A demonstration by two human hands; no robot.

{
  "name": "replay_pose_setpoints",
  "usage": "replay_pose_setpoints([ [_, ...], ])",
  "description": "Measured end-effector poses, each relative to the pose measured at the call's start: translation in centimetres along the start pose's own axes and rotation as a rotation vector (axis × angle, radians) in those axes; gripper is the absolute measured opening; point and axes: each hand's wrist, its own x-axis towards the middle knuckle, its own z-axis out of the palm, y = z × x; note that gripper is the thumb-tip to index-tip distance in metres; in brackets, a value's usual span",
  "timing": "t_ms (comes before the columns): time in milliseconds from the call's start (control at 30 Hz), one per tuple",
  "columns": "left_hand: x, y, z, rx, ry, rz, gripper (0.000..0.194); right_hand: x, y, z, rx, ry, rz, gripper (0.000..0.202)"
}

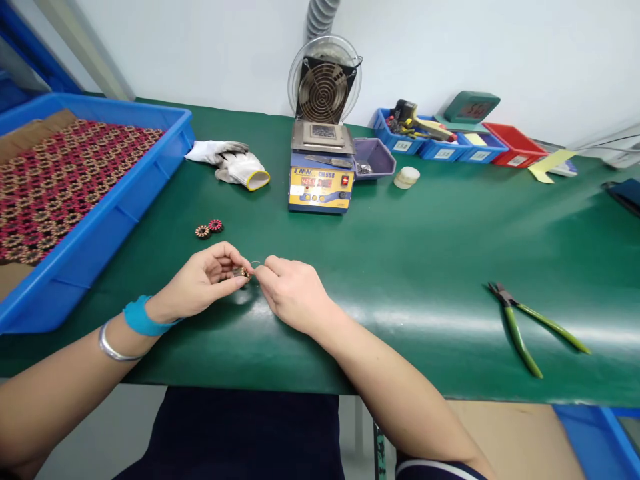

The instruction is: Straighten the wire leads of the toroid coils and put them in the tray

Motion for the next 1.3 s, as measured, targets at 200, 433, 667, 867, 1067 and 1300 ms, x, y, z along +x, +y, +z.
replay_pose_setpoints([
  [200,0.0,0.1,0.1,-0.154,-0.092,-0.141,0.043,0.0,-0.6,-0.2,-0.047,0.01,-0.082,0.027],
  [433,-0.1,0.8,-0.1,0.076,-0.226,-0.178,0.014,-0.1,-0.7,-0.1,-0.061,-0.019,-0.112,0.027],
  [667,-0.3,1.4,-0.2,0.239,-0.26,-0.168,0.009,-0.1,-0.9,-0.3,-0.047,-0.021,-0.127,0.028],
  [867,-0.2,1.3,0.0,0.185,-0.217,-0.156,0.021,-0.1,-0.5,-0.3,-0.025,-0.025,-0.086,0.029],
  [1067,-0.2,1.1,0.1,0.249,-0.22,-0.128,0.016,-0.1,-0.6,0.0,-0.005,-0.018,-0.094,0.028],
  [1300,-0.4,1.4,0.0,0.284,-0.181,-0.098,0.016,0.2,0.0,-0.6,0.129,0.001,-0.006,0.024],
])
